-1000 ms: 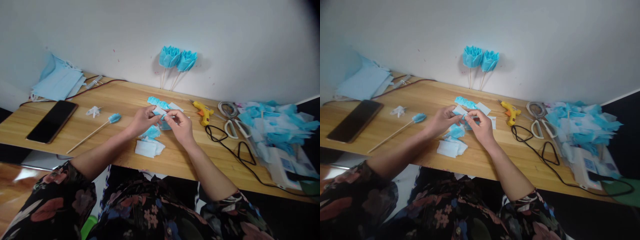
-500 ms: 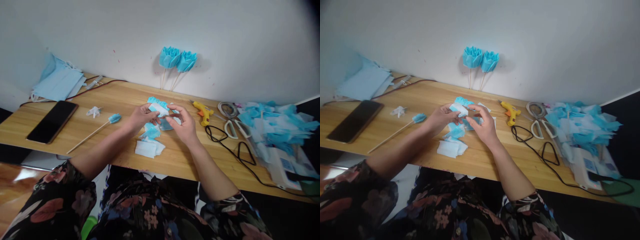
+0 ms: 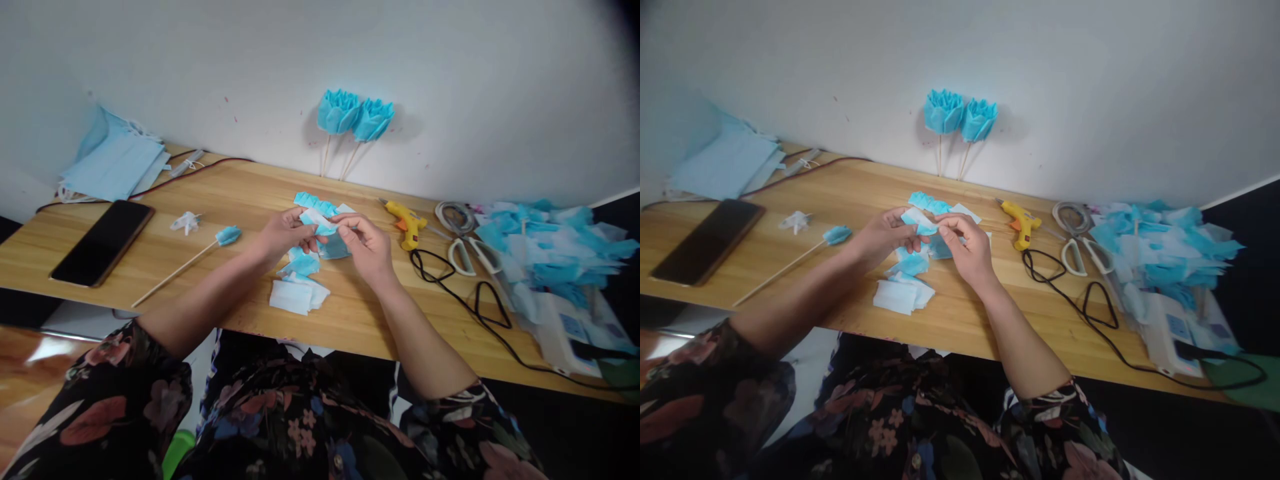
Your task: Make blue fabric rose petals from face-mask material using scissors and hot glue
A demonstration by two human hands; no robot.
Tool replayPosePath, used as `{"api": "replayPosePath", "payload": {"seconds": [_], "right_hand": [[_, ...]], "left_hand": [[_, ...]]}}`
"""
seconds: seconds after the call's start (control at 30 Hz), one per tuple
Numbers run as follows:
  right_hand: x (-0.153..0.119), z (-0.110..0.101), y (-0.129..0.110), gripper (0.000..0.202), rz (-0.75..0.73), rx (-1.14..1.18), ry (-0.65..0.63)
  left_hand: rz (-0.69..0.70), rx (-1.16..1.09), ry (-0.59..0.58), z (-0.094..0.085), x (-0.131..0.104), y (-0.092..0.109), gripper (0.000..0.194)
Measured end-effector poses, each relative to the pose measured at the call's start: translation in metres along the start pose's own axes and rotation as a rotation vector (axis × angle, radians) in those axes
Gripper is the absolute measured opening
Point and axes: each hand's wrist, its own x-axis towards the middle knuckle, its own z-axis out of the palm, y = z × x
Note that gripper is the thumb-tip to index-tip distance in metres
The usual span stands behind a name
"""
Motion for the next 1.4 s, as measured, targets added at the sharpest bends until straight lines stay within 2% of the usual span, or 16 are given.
{"api": "replayPosePath", "payload": {"seconds": [0.2,0.3,0.43,0.63,1.17,1.3,1.4], "right_hand": [[0.000,0.000,0.005,0.023,0.128,0.130,-0.045],[0.000,-0.001,0.009,0.035,0.210,0.261,-0.050],[0.002,-0.002,0.008,0.038,0.277,0.329,-0.119],[0.002,0.001,0.004,0.034,0.330,0.320,-0.086],[0.004,0.005,0.007,0.026,0.307,0.258,0.032],[0.012,-0.010,0.007,0.025,0.236,0.143,0.142],[0.018,-0.044,0.004,0.027,0.154,-0.073,0.189]], "left_hand": [[0.131,0.147,0.036,0.001,0.000,0.003,0.017],[0.212,0.266,0.063,0.003,-0.001,0.003,0.012],[0.263,0.354,0.051,0.005,-0.002,0.000,0.017],[0.272,0.449,0.051,0.005,-0.002,-0.007,0.030],[0.220,0.427,0.089,0.002,-0.003,-0.006,0.033],[0.222,0.379,0.107,-0.001,-0.002,-0.001,0.029],[0.210,0.351,0.133,-0.002,0.000,0.004,0.022]]}}
